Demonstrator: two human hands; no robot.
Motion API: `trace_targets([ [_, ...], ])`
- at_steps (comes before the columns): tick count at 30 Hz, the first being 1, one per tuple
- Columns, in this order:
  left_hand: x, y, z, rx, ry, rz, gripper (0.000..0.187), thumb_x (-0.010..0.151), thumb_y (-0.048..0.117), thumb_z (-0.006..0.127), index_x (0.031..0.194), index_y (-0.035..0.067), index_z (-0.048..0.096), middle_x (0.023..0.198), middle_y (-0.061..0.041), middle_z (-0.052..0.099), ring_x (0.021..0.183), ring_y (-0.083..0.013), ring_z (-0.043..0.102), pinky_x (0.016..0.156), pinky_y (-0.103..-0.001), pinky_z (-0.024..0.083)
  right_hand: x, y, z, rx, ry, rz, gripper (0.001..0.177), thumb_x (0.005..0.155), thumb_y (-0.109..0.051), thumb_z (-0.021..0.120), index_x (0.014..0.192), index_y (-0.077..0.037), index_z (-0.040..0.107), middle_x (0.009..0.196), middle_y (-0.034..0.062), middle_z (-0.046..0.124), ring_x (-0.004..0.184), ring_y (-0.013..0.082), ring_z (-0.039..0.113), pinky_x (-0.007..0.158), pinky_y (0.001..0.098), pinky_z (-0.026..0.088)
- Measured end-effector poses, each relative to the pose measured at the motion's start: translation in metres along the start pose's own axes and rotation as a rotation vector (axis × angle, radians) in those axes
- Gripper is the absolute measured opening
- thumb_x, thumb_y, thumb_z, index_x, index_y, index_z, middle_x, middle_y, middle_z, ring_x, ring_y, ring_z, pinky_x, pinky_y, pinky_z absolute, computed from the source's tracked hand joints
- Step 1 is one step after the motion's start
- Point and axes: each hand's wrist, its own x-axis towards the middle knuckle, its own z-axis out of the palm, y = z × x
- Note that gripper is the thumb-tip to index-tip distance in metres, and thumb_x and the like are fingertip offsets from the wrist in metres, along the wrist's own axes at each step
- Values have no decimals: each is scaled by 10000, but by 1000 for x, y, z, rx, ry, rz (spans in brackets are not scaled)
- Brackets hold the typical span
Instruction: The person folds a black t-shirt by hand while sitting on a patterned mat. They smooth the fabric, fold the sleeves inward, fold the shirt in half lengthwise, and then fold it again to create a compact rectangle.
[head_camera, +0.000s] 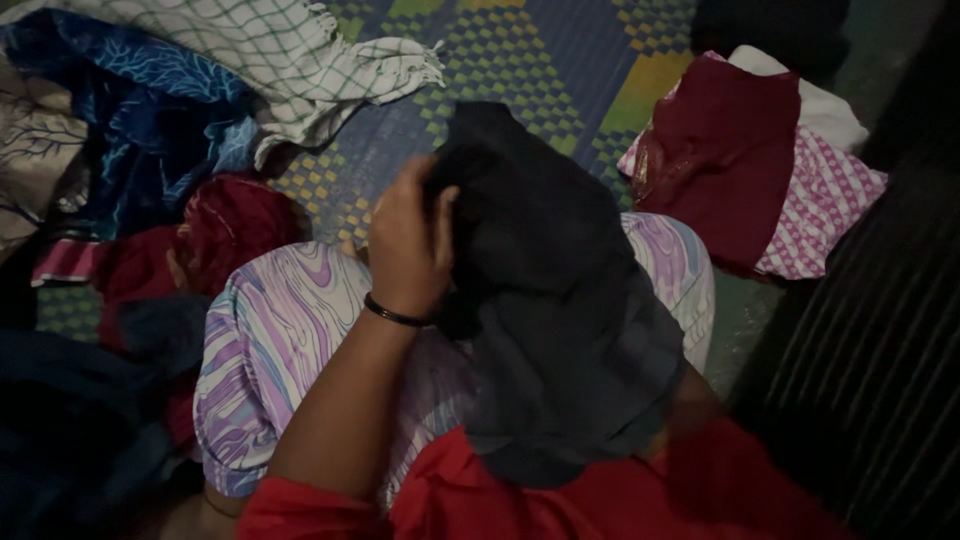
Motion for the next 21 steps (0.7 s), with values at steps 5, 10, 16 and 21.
trace_targets([
  [5, -7, -16, -5, -29, 16, 151, 282, 982, 1, 613, 1250, 74, 660, 1107, -151, 724, 1028, -335, 708, 896, -417, 559, 3, -1, -1, 40, 49, -12, 571, 1113, -392, 406, 1620, -410, 146, 1633, 129, 212, 1459, 422, 287, 1123, 559, 353],
  [10, -9, -9, -16, -51, -389, 332, 315, 819, 19, 640, 1120, 87, 703, 852, -133, 680, 851, -357, 658, 733, -482, 506, 18, -3, -6, 137, 138, -44, 579, 1115, -402, 395, 1628, -427, 129, 1653, 129, 193, 1481, 429, 269, 1136, 565, 343],
  [16, -18, -14, -10, 12, -787, 302, 267, 771, 104, 645, 1027, 130, 720, 819, -137, 702, 841, -393, 655, 699, -533, 486, 40, -6, -24, 384, 275, -106, 588, 1118, -415, 382, 1637, -447, 109, 1676, 129, 170, 1507, 437, 247, 1152, 573, 331],
  [21, -24, -13, -4, 142, -945, 191, 307, 776, 138, 643, 1070, 151, 731, 861, -162, 711, 868, -389, 669, 732, -530, 500, 98, -3, -53, 672, 299, -264, 596, 1120, -425, 372, 1645, -464, 92, 1696, 129, 151, 1529, 444, 228, 1166, 579, 321],
])
